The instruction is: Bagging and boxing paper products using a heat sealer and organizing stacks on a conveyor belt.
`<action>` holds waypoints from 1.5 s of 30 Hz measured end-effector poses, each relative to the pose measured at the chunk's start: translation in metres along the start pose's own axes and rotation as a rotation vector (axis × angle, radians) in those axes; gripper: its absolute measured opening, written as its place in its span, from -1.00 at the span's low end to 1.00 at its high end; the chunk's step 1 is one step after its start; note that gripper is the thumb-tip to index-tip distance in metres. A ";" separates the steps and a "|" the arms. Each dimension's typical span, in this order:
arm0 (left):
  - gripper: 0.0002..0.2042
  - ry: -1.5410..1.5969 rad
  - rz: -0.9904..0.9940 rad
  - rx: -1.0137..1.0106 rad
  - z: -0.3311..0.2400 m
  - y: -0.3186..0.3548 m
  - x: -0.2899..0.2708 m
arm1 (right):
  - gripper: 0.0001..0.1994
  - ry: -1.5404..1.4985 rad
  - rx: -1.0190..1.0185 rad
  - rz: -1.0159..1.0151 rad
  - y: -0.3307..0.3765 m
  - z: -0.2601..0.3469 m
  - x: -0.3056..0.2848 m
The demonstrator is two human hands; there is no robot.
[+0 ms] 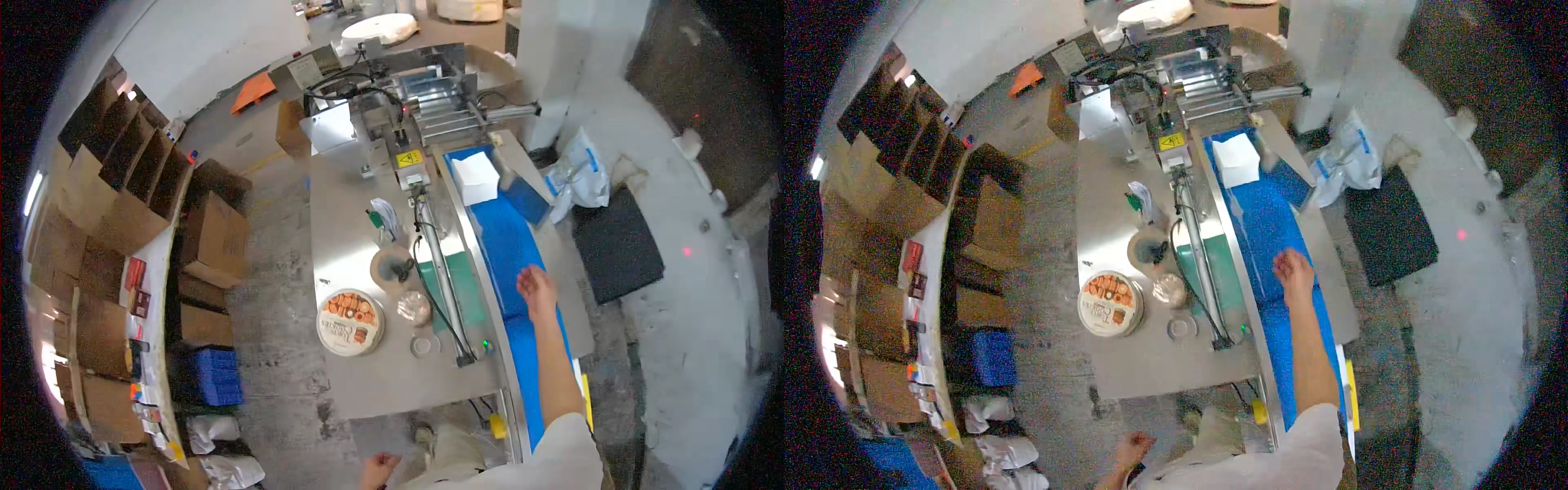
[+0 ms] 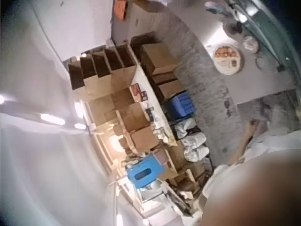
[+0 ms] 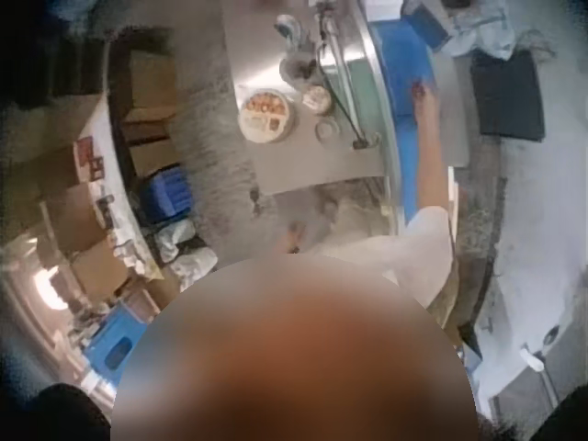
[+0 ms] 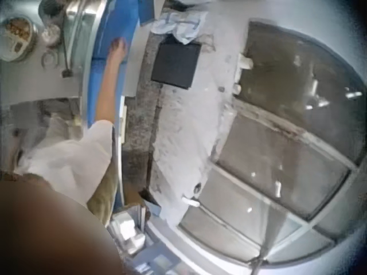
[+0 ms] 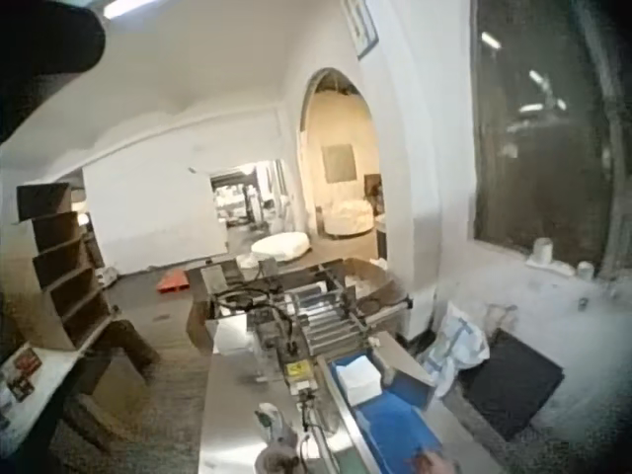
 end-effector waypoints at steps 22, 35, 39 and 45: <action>-0.71 -0.279 1.503 0.455 -0.046 0.334 0.311 | -0.72 0.358 -0.261 -1.078 0.912 0.025 -0.422; -0.31 -0.527 1.785 -0.233 0.146 0.558 0.542 | -0.29 0.096 0.166 -1.429 1.274 -0.019 -0.759; -0.31 -0.467 1.803 -0.214 0.161 0.583 0.548 | -0.21 0.342 0.207 -1.324 1.233 -0.001 -0.737; -0.46 -0.356 1.512 -0.116 0.116 0.548 0.524 | -0.34 0.799 0.004 -1.477 1.173 0.068 -0.661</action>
Point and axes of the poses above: each hand's wrist, its own y-axis away from the middle knuckle, its own x-axis out of the palm, z = x × y, the point moved 4 cm from there along -y, towards the middle knuckle, and after that the axes turned 8 degrees about y, right-handed, at the moved point
